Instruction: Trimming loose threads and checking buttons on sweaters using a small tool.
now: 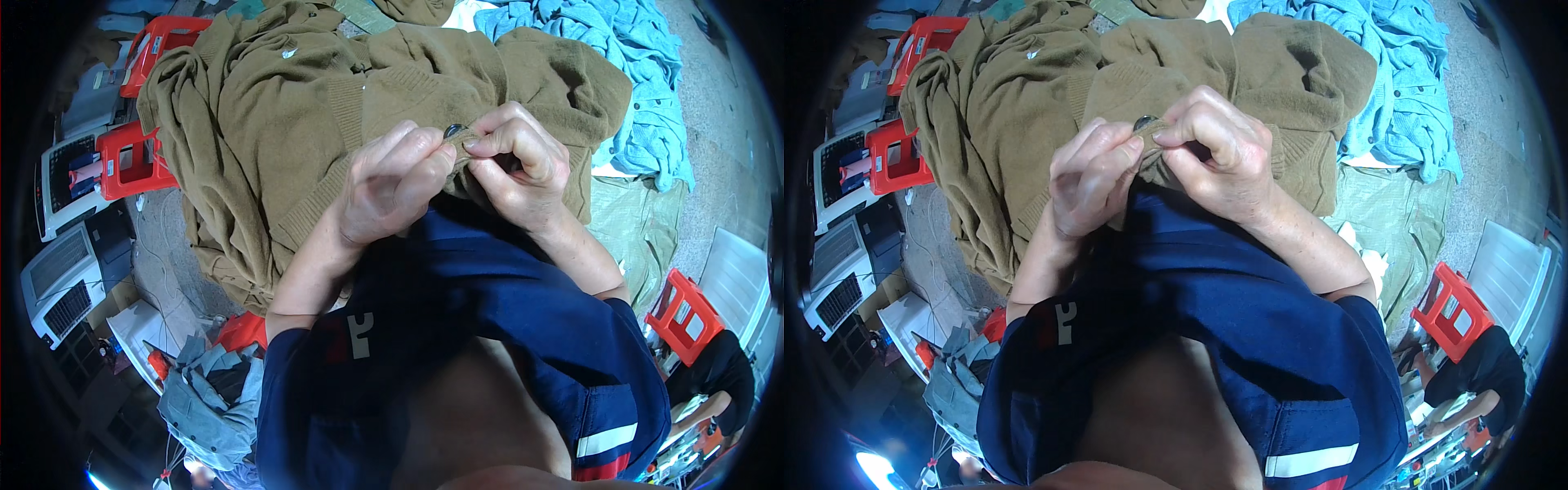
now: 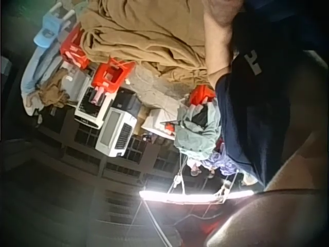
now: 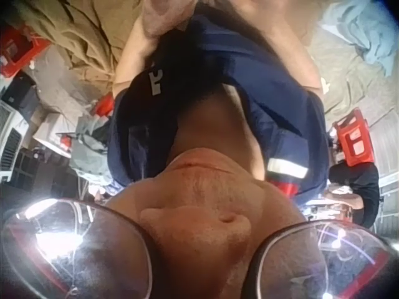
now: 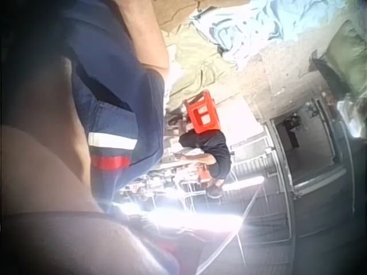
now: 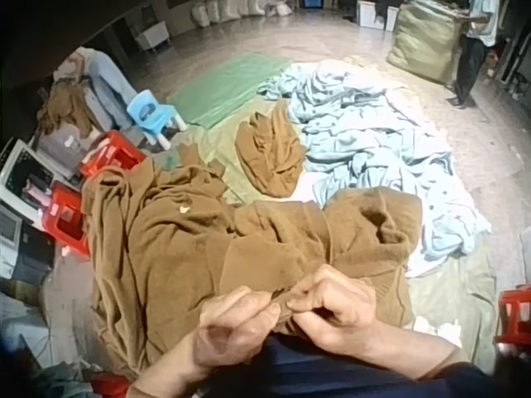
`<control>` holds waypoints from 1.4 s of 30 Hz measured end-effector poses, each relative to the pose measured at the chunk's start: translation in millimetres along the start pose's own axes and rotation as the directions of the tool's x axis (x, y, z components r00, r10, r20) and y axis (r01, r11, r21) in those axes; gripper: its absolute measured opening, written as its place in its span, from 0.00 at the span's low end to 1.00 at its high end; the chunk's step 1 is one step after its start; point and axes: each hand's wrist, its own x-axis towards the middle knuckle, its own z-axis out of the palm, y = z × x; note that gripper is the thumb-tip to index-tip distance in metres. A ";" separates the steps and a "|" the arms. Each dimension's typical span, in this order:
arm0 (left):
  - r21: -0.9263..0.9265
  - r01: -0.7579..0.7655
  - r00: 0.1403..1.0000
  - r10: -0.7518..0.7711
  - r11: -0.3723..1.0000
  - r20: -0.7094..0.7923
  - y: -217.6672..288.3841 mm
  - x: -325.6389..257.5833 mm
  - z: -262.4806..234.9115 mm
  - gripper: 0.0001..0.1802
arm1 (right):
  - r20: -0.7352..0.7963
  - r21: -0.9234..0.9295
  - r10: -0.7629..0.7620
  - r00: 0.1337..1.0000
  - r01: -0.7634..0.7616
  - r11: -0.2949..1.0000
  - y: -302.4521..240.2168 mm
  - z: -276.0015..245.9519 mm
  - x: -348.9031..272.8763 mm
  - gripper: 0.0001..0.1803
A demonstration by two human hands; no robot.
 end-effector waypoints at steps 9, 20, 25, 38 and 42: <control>0.226 -0.039 0.991 0.067 0.973 -0.117 -6.6 -3.0 8.1 0.12 | 0.096 -0.173 -0.184 0.978 0.198 0.965 3.5 3.1 -2.4 0.11; 0.088 0.708 0.680 -0.710 0.701 0.186 -18.3 -47.0 -28.6 0.11 | 0.296 -0.349 0.466 0.834 -0.360 0.866 40.5 -61.6 -47.2 0.10; 0.391 0.432 0.816 -0.537 0.812 0.215 5.5 -51.1 2.1 0.22 | 0.301 -0.474 0.415 0.858 -0.243 0.846 34.8 -70.5 -43.4 0.10; -0.396 0.886 0.409 -0.811 0.243 0.418 -15.3 -55.2 -73.8 0.11 | -0.040 -0.376 -0.125 0.991 0.101 0.921 20.2 -74.8 -34.8 0.16; -0.734 0.668 0.607 -0.661 0.125 0.440 -6.3 -36.2 -71.4 0.15 | -0.013 -0.253 -0.196 0.981 0.186 0.949 13.7 -68.5 -27.6 0.14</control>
